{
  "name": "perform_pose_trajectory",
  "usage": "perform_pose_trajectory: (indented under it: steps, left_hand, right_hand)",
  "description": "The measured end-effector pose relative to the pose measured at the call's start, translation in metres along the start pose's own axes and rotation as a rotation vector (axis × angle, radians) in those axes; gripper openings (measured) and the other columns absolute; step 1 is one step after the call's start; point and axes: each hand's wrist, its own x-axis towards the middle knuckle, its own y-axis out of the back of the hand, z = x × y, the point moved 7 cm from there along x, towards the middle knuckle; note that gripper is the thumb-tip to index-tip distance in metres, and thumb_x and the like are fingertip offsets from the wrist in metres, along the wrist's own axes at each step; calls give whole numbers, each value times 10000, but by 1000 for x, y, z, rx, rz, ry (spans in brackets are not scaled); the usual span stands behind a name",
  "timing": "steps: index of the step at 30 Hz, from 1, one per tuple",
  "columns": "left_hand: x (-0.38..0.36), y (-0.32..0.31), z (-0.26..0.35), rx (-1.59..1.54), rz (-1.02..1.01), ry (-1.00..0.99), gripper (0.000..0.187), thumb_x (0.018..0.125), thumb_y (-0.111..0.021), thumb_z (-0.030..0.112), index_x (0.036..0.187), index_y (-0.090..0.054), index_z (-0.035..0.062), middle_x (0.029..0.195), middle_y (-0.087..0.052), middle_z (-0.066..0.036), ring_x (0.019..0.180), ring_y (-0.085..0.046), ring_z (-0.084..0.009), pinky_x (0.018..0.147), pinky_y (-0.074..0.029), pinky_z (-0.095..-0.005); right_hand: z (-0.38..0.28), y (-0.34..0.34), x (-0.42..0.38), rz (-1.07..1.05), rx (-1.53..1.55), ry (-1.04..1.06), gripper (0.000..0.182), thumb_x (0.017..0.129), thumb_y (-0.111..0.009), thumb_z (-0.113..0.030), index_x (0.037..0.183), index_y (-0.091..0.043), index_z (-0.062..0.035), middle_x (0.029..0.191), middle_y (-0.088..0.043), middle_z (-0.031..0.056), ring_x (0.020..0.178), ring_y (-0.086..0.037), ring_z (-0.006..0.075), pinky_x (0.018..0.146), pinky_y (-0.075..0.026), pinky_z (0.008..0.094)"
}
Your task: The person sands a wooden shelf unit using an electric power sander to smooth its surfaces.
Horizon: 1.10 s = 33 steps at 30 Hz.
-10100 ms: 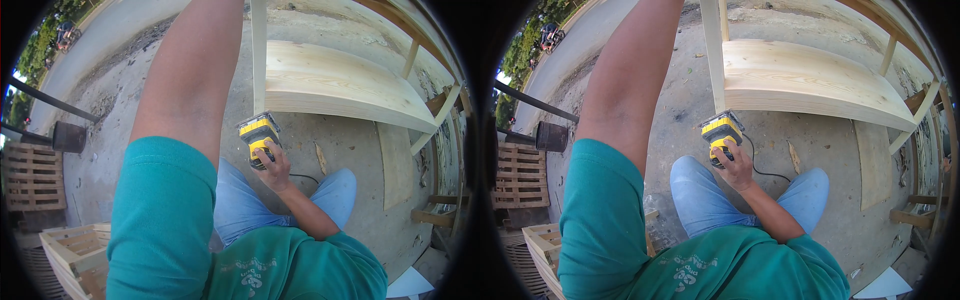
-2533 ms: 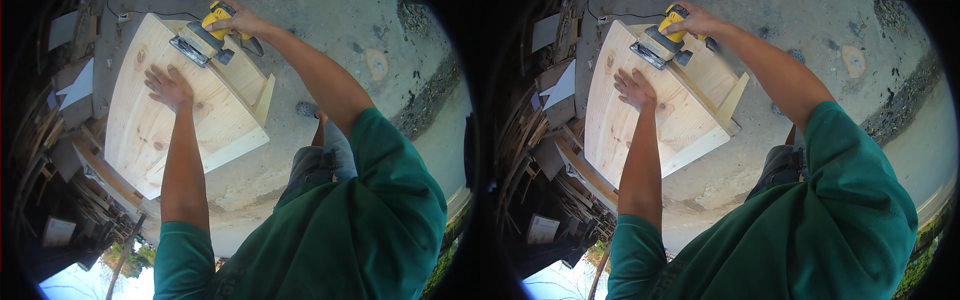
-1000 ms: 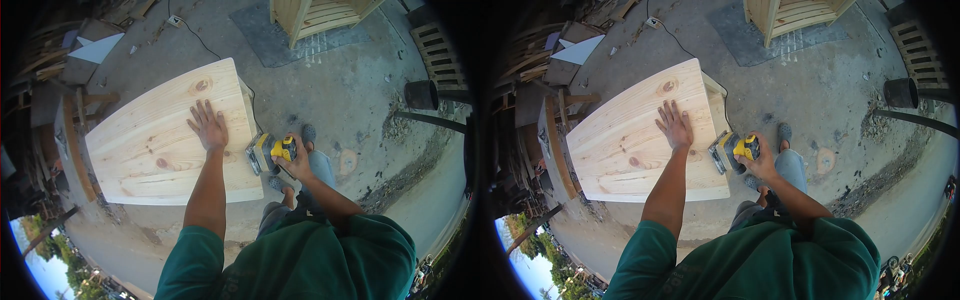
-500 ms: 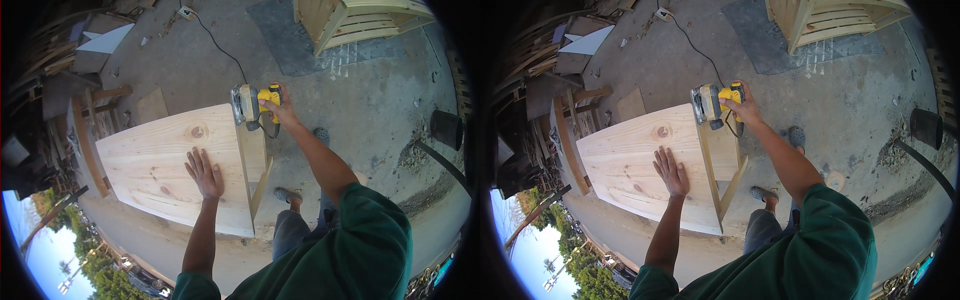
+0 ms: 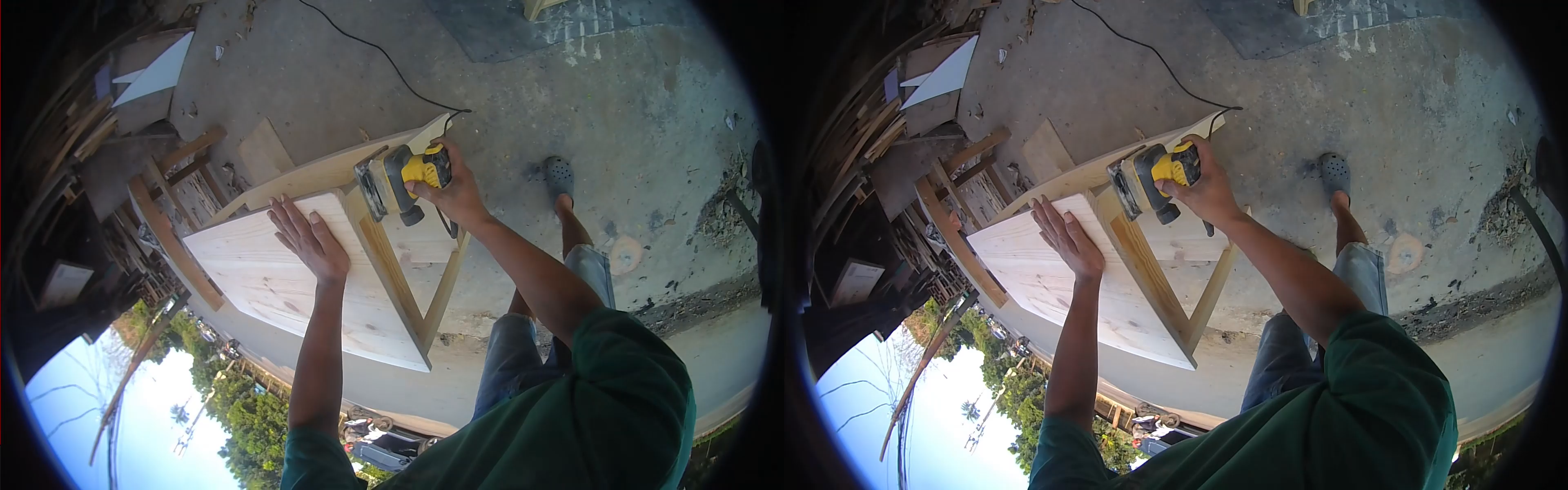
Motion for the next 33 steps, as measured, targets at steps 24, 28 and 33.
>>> perform_pose_trajectory:
  steps: [24, 28, 33]
  left_hand:
    - [4, 3, 11, -48, -7, -214, 636, 1065, -258, 428, 1550, -328, 24, 1618, -280, -206, 1520, -144, -465, 1201, -71, -620]
    - [3, 3, 9, -45, 2, -201, 643, 1067, -255, 447, 1555, -324, 34, 1621, -279, -196, 1525, -144, -449, 1205, -72, -618]
    - [1, 2, 8, -56, 3, -200, 647, 1066, -257, 465, 1557, -327, 49, 1623, -280, -183, 1531, -153, -419, 1209, -76, -611]
  right_hand:
    - [-31, -6, 8, -8, -160, 37, 855, 762, -908, -280, 1407, -381, -84, 1187, -620, 151, 1076, -664, 224, 939, -573, 346]
    - [-31, -8, -27, 4, -90, 107, 850, 751, -915, -250, 1399, -388, -91, 1203, -595, 145, 1089, -648, 233, 933, -569, 340]
    - [-14, -7, -78, -46, -76, 70, 800, 766, -901, -174, 1376, -392, -82, 1146, -561, 114, 1072, -625, 195, 942, -536, 312]
